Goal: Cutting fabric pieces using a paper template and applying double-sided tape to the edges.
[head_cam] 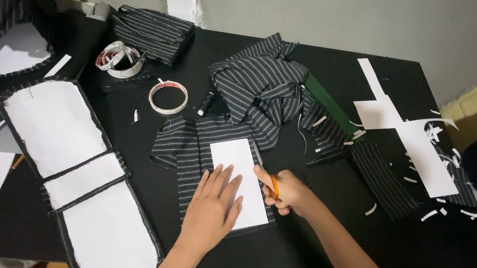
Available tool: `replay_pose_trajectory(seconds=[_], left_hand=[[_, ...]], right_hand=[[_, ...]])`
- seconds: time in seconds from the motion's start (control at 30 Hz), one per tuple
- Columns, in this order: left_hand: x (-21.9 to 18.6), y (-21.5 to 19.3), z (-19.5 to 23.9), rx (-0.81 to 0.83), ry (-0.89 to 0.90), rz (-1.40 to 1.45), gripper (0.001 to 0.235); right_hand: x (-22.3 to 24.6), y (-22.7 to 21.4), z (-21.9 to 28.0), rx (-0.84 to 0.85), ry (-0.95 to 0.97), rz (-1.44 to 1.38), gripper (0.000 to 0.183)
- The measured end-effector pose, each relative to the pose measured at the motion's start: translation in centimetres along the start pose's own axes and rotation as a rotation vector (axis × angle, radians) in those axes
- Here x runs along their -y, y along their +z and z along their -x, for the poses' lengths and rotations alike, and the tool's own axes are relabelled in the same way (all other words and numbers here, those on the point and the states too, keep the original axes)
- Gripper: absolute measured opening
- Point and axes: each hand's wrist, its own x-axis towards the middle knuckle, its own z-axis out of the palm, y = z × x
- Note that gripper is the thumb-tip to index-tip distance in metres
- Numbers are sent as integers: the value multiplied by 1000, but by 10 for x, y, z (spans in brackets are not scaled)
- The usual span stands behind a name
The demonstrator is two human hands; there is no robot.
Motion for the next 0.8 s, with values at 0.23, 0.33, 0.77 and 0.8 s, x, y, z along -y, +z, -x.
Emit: replay_pose_trajectory(seconds=[0.23,0.33,0.77,0.8], left_hand=[[1,2,1,-13,5,-6,39],[1,2,1,-16,10,-1,40],[0,1,1,-4,-2,-1,40],[0,1,1,0,-6,-4,40]], right_hand=[[-6,-2,-12,31,-24,-48,58],[-7,-3,-14,40,-34,-56,57],[-2,-6,-12,82,-69,-38,58],[2,-5,-8,76,-62,-32,60]])
